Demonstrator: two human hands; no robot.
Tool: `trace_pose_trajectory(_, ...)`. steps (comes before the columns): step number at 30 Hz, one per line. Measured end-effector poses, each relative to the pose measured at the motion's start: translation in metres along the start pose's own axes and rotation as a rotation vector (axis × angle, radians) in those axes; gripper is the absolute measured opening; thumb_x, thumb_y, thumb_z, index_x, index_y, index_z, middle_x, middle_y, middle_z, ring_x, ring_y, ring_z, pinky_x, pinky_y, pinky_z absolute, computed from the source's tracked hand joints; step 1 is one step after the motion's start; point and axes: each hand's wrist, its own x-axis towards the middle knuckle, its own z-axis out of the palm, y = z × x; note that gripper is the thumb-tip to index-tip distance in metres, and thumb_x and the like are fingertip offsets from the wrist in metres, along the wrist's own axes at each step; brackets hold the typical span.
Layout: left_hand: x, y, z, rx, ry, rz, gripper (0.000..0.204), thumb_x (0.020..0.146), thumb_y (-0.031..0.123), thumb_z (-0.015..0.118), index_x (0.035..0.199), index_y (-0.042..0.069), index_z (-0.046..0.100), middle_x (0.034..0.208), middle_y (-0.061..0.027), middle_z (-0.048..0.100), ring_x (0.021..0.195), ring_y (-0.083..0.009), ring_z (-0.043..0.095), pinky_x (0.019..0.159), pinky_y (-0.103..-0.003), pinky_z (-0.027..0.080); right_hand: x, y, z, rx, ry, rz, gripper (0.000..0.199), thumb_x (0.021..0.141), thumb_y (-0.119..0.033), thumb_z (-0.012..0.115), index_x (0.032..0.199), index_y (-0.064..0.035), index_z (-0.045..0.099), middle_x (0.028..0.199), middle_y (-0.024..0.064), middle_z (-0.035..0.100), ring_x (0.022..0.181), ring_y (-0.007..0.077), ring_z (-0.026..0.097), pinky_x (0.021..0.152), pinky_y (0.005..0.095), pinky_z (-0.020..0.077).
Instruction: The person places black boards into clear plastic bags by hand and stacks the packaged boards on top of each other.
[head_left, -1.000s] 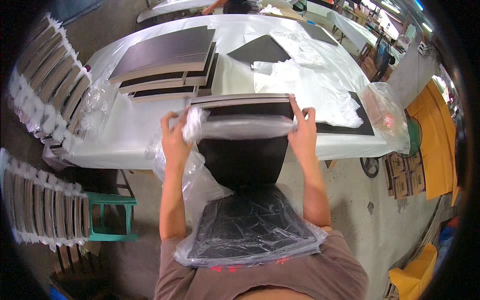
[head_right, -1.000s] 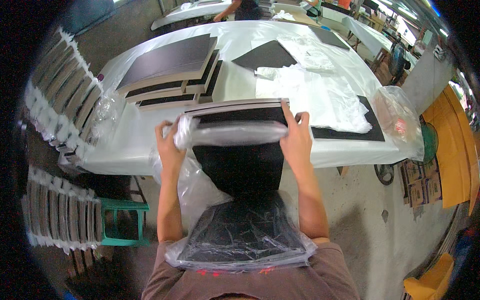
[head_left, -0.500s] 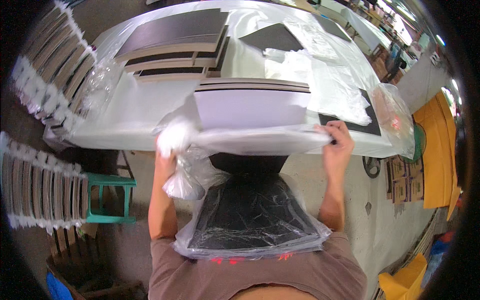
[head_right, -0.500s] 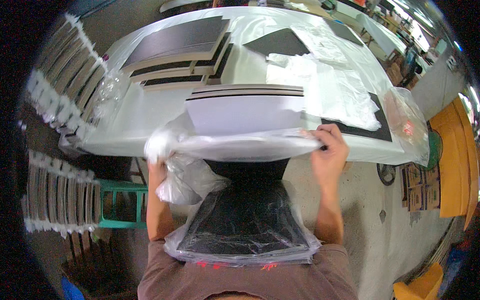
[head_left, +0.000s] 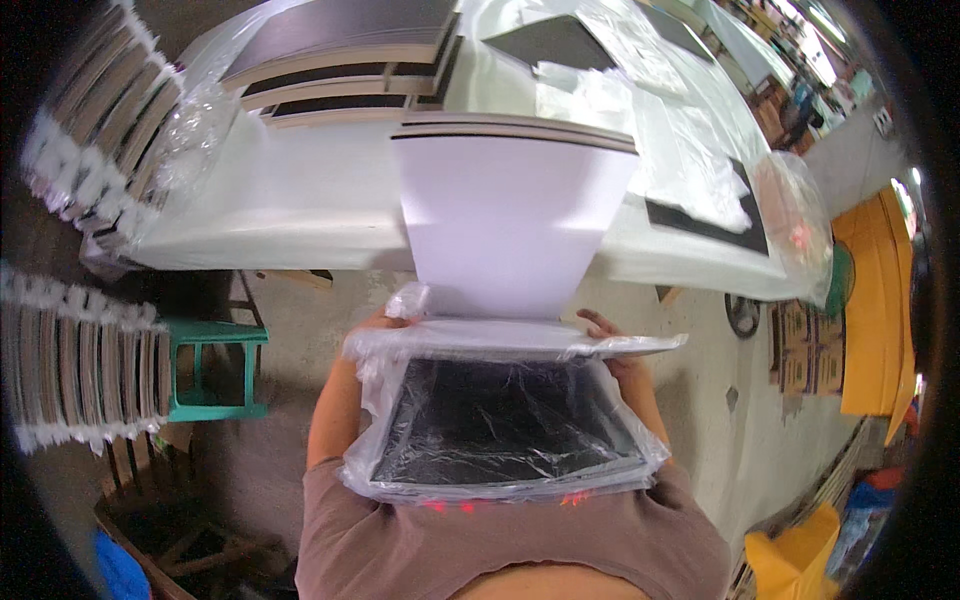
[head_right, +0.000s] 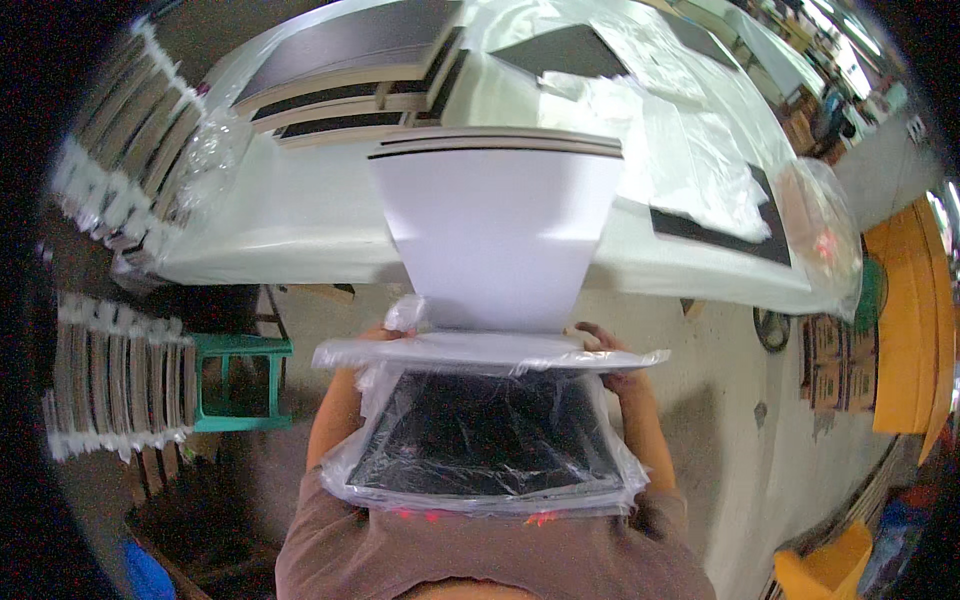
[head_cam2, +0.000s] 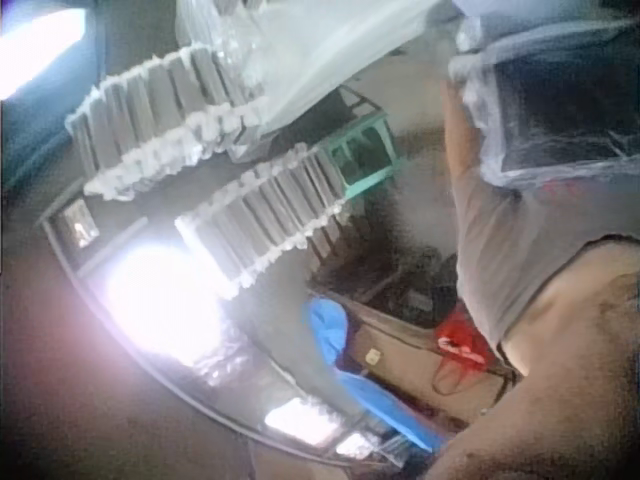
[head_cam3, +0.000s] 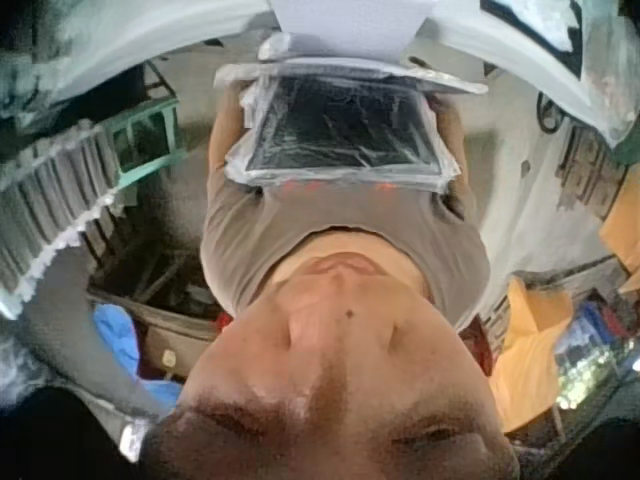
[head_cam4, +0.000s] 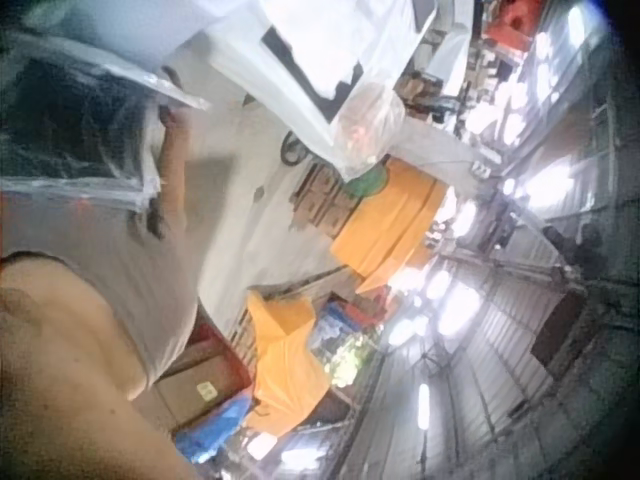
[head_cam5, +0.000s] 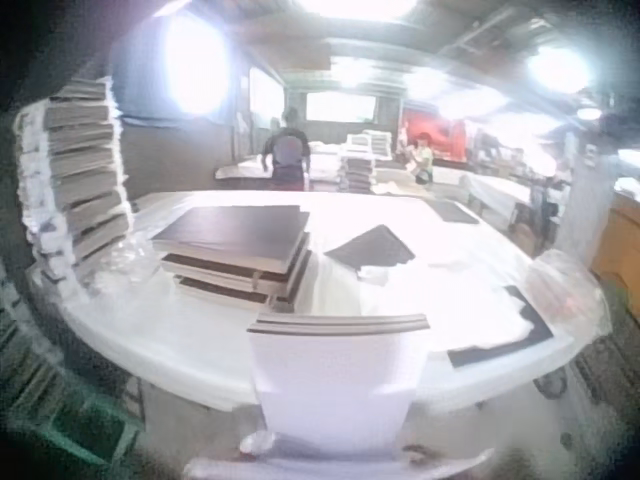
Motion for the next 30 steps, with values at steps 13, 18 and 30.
trace_pose_trajectory(13, 0.014, 0.01, -0.021, 0.221, 0.351, 0.303, 0.049, 0.081, 0.043, 0.049, 0.104, 0.0, 0.051, 0.086, -0.0066, 0.056, 0.075, -0.0122, 0.051, 0.065, -0.026, 0.043, 0.043, -0.031, -0.048, -1.217, -0.066, 0.008, 0.042, 0.061, -0.027, 0.072, 0.089, -0.002, 0.053, 0.086, 0.0075, 0.056, 0.075, 0.017, 0.054, 0.067, 0.0288, 0.044)
trace_pose_trajectory(18, -0.103, 0.119, 0.014, -0.419, -0.028, 0.846, 0.078, 0.069, 0.068, 0.034, 0.109, 0.003, 0.046, 0.086, -0.005, 0.054, 0.061, -0.0096, 0.046, 0.053, -0.021, 0.04, -0.001, -0.145, 0.095, -1.2, -0.35, -0.222, 0.042, 0.058, -0.014, 0.074, 0.093, -0.0033, 0.053, 0.082, 0.0024, 0.055, 0.071, 0.0105, 0.051, 0.062, 0.0236, 0.0395)
trace_pose_trajectory(30, -0.142, 0.163, 0.136, -0.619, 0.015, 0.773, 0.04, 0.074, 0.013, 0.064, 0.108, 0.005, 0.045, 0.101, -0.006, 0.051, 0.092, -0.0172, 0.05, 0.078, -0.03, 0.041, 0.026, -0.14, 0.264, -0.266, -0.143, -0.833, 0.024, 0.073, -0.011, 0.064, 0.091, -0.0043, 0.05, 0.071, 0.0036, 0.055, 0.062, 0.0087, 0.05, 0.054, 0.0201, 0.0394)
